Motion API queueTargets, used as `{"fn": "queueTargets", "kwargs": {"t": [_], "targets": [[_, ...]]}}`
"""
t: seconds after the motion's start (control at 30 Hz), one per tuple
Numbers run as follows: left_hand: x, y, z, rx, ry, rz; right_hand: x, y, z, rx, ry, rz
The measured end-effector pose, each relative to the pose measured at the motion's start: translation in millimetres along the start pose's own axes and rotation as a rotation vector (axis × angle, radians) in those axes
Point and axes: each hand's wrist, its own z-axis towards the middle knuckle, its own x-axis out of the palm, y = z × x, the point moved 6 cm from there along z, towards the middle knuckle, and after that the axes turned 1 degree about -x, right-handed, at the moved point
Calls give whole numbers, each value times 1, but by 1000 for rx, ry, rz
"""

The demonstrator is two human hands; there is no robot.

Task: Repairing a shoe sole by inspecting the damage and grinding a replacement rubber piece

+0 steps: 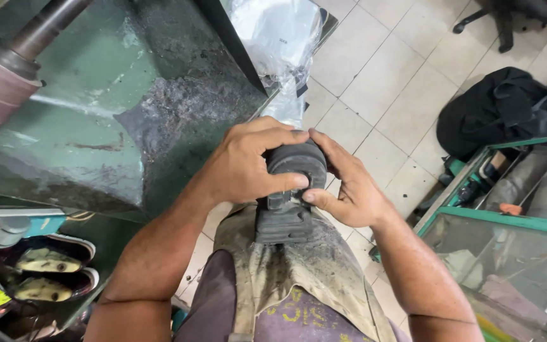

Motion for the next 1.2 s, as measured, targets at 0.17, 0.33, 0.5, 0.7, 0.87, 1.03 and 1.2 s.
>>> {"fn": "queueTargets", "kwargs": {"t": [0.17, 0.33, 0.5, 0.7, 0.87, 1.03, 1.2], "targets": [[-4, 33, 3, -21, 44, -103, 8, -39, -13, 0, -31, 223], [4, 96, -8, -211, 92, -377, 23, -58, -30, 4, -69, 376], [25, 126, -2, -25, 82, -940, 23, -52, -27, -115, -67, 221], [41, 156, -6, -27, 305, -1167, 16, -58, -29, 9, -34, -22], [56, 191, -8, -76, 280, -1257, 15, -55, -23, 48, -14, -129], [63, 203, -6, -94, 242, -1332, 28, -39, -17, 19, -94, -302], [55, 160, 4, 21, 304, -1255, 45, -17, -7, 225, -268, -635]]}}
